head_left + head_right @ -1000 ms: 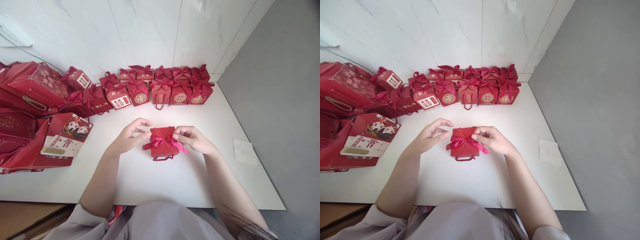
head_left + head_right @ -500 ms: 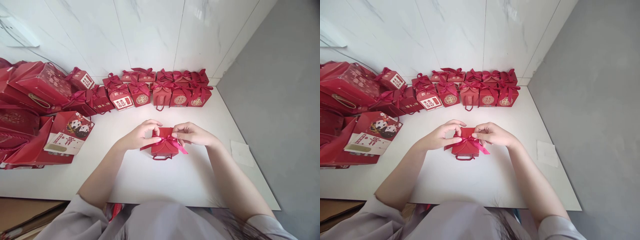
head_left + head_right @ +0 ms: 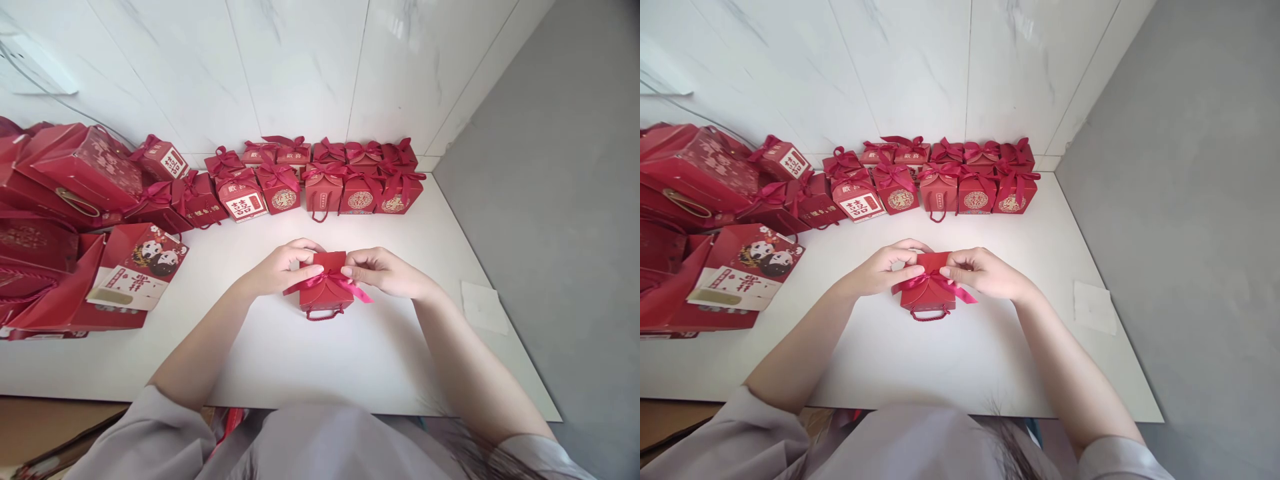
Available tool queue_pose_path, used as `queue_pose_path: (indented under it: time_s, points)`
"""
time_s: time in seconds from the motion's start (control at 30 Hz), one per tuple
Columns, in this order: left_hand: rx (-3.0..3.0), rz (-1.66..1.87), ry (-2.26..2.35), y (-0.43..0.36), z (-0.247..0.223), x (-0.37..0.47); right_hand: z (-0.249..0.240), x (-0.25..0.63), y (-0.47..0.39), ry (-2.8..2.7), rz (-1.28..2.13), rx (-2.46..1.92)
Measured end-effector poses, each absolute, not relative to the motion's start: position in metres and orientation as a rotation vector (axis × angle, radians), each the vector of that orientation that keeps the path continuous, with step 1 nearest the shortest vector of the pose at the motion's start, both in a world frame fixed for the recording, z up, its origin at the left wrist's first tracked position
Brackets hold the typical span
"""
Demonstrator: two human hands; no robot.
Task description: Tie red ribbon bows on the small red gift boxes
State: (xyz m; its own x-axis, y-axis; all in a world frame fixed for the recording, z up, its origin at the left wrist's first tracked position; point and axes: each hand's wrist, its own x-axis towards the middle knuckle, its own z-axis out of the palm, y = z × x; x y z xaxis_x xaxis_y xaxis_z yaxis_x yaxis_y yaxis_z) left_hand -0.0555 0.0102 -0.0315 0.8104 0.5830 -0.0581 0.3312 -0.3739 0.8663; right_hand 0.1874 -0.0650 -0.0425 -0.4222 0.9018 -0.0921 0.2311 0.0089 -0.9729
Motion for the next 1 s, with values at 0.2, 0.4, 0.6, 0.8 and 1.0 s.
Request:
queue_pose_path:
  time_s: [0.2,0.4,0.6,0.8,1.0]
  points:
    - [1.969,0.627,0.9,-0.011,-0.051,-0.051,-0.047,0.183,-0.061,-1.684,1.456,-1.132]
    - [2.028,0.718,0.827,-0.014,-0.065,-0.054,-0.057,0.179,-0.06,-1.659,1.41,-1.134]
    - [2.129,0.751,0.761,-0.012,-0.066,-0.056,-0.052,0.179,-0.065,-1.716,1.318,-1.247]
    - [2.218,0.739,0.708,-0.01,-0.066,-0.058,-0.056,0.18,-0.067,-1.714,1.336,-1.257]
    - [2.253,0.776,0.646,-0.006,-0.069,-0.058,-0.063,0.182,-0.065,-1.651,1.404,-1.251]
